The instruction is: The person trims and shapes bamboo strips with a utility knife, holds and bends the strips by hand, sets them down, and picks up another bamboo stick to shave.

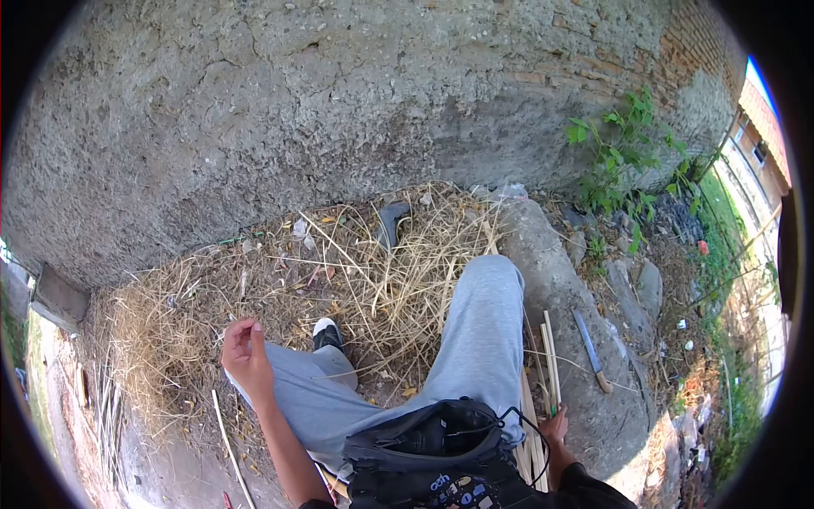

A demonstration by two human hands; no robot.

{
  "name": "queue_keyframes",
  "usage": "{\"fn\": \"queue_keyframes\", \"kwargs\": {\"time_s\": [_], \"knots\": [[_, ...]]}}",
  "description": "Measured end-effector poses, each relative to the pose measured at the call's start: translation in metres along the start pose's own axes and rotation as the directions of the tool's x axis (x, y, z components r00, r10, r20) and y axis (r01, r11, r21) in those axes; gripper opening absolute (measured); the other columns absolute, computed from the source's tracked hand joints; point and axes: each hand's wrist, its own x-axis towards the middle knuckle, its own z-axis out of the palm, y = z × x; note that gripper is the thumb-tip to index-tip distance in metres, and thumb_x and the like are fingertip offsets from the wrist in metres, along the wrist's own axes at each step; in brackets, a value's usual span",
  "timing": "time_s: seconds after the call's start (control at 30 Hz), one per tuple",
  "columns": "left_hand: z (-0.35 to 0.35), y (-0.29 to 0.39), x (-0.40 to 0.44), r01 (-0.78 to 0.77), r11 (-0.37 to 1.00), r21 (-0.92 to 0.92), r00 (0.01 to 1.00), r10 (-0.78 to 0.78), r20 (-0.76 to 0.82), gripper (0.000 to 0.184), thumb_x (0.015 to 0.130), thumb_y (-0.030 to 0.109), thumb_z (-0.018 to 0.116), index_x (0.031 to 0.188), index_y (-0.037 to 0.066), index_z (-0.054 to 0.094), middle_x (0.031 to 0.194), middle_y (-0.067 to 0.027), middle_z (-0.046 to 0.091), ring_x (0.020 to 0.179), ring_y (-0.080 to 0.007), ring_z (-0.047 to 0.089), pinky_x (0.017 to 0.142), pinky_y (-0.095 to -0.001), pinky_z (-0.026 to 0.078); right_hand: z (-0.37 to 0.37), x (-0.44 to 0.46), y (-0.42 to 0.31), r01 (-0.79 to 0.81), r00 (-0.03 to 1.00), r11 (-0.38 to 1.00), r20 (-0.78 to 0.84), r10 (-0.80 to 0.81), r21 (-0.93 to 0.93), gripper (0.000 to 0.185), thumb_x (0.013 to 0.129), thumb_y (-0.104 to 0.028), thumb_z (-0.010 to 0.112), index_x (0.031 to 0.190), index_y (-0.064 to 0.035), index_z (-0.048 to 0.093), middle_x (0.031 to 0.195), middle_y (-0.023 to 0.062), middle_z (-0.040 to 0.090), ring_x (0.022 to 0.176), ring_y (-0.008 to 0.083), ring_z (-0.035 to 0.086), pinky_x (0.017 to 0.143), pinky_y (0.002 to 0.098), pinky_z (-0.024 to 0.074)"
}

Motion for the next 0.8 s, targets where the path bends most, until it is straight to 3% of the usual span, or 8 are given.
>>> {"fn": "queue_keyframes", "kwargs": {"time_s": [0.13, 0.23, 0.3, 0.33, 0.43, 0.57, 0.7, 0.8], "knots": [[0.003, 0.008, -0.001, 0.014, 1.000, 0.004, 1.000, -0.014, 0.009, 0.004, 0.089, -0.003, 0.062, 0.093, -0.002, 0.061, 0.092, -0.0043, 0.060, 0.079, -0.0082, 0.057, 0.070, -0.0213, 0.047, -0.004, 0.011, 0.019, 0.113, 0.992, 0.962, 0.025, -0.123, 0.248, 0.022, 0.083, -0.016, 0.063, 0.102, -0.0055, 0.063, 0.085, 0.0216, 0.067, 0.086, 0.0411, 0.066, 0.073, 0.0463, 0.0507], [0.004, 0.005, -0.001, 0.021, 1.000, -0.020, 1.000, -0.021, 0.008, 0.004, 0.090, -0.002, 0.062, 0.093, -0.002, 0.061, 0.091, -0.0040, 0.060, 0.079, -0.0080, 0.057, 0.070, -0.0213, 0.047, -0.025, 0.018, 0.019, 0.188, 0.934, 0.929, 0.235, -0.270, 0.319, 0.019, 0.084, -0.015, 0.062, 0.098, -0.0033, 0.066, 0.081, 0.0215, 0.066, 0.084, 0.0395, 0.066, 0.071, 0.0441, 0.0500], [0.006, 0.005, -0.001, 0.021, 1.000, -0.015, 1.000, -0.021, 0.005, 0.004, 0.090, -0.002, 0.062, 0.094, -0.002, 0.061, 0.091, -0.0039, 0.061, 0.079, -0.0079, 0.057, 0.070, -0.0215, 0.047, -0.031, 0.023, 0.011, 0.306, 0.934, 0.860, 0.047, -0.355, 0.409, 0.015, 0.084, -0.005, 0.053, 0.093, -0.0026, 0.065, 0.072, 0.0189, 0.054, 0.066, 0.0195, 0.055, 0.066, 0.0351, 0.0469], [0.006, 0.006, -0.001, 0.022, 1.000, -0.005, 1.000, -0.022, -0.001, 0.004, 0.090, -0.002, 0.062, 0.094, -0.001, 0.061, 0.092, -0.0038, 0.061, 0.079, -0.0079, 0.057, 0.070, -0.0217, 0.047, -0.059, 0.022, -0.011, 0.306, 0.929, 0.855, 0.067, -0.365, 0.419, 0.023, 0.084, -0.004, 0.054, 0.103, -0.0028, 0.067, 0.069, 0.0149, 0.056, 0.068, 0.0135, 0.054, 0.065, 0.0346, 0.0469], [0.007, 0.002, 0.000, -0.006, 0.998, 0.063, 1.000, 0.005, 0.020, 0.005, 0.090, -0.001, 0.062, 0.096, -0.001, 0.062, 0.092, -0.0038, 0.061, 0.080, -0.0080, 0.057, 0.070, -0.0220, 0.048, -0.081, 0.048, -0.031, 0.458, 0.887, 0.757, -0.184, -0.423, 0.467, 0.029, 0.086, -0.010, 0.061, 0.113, -0.0008, 0.067, 0.069, 0.0152, 0.062, 0.068, 0.0175, 0.062, 0.066, 0.0345, 0.0481], [0.035, 0.031, 0.006, 0.074, 0.997, 0.020, 0.995, -0.075, 0.070, 0.009, 0.090, 0.003, 0.063, 0.098, -0.001, 0.062, 0.092, -0.0039, 0.061, 0.080, -0.0087, 0.058, 0.071, -0.0225, 0.048, -0.193, 0.035, -0.127, 0.329, 0.942, 0.823, -0.093, -0.323, 0.464, 0.028, 0.086, -0.006, 0.061, 0.112, 0.0023, 0.066, 0.069, 0.0145, 0.062, 0.064, 0.0149, 0.059, 0.064, 0.0322, 0.0476], [0.092, 0.092, 0.000, 0.020, 0.994, -0.108, 0.845, 0.040, 0.534, 0.029, 0.093, 0.012, 0.062, 0.118, -0.002, 0.055, 0.107, -0.0096, 0.062, 0.098, -0.0155, 0.059, 0.083, -0.0272, 0.050, -0.252, 0.014, -0.190, 0.504, 0.864, 0.744, -0.244, -0.441, 0.440, 0.028, 0.085, -0.004, 0.064, 0.113, -0.0014, 0.067, 0.064, 0.0110, 0.060, 0.057, 0.0134, 0.053, 0.057, 0.0321, 0.0433], [0.148, 0.106, 0.001, 0.316, 0.867, -0.385, 0.773, 0.000, 0.634, 0.044, 0.093, 0.017, 0.064, 0.127, -0.006, 0.048, 0.119, -0.0162, 0.059, 0.107, -0.0208, 0.059, 0.090, -0.0311, 0.049, -0.276, -0.006, -0.221, 0.672, 0.739, 0.641, -0.297, -0.604, 0.370, 0.033, 0.078, 0.001, 0.062, 0.109, -0.0031, 0.069, 0.071, 0.0159, 0.062, 0.060, 0.0274, 0.061, 0.059, 0.0348, 0.0456]]}}
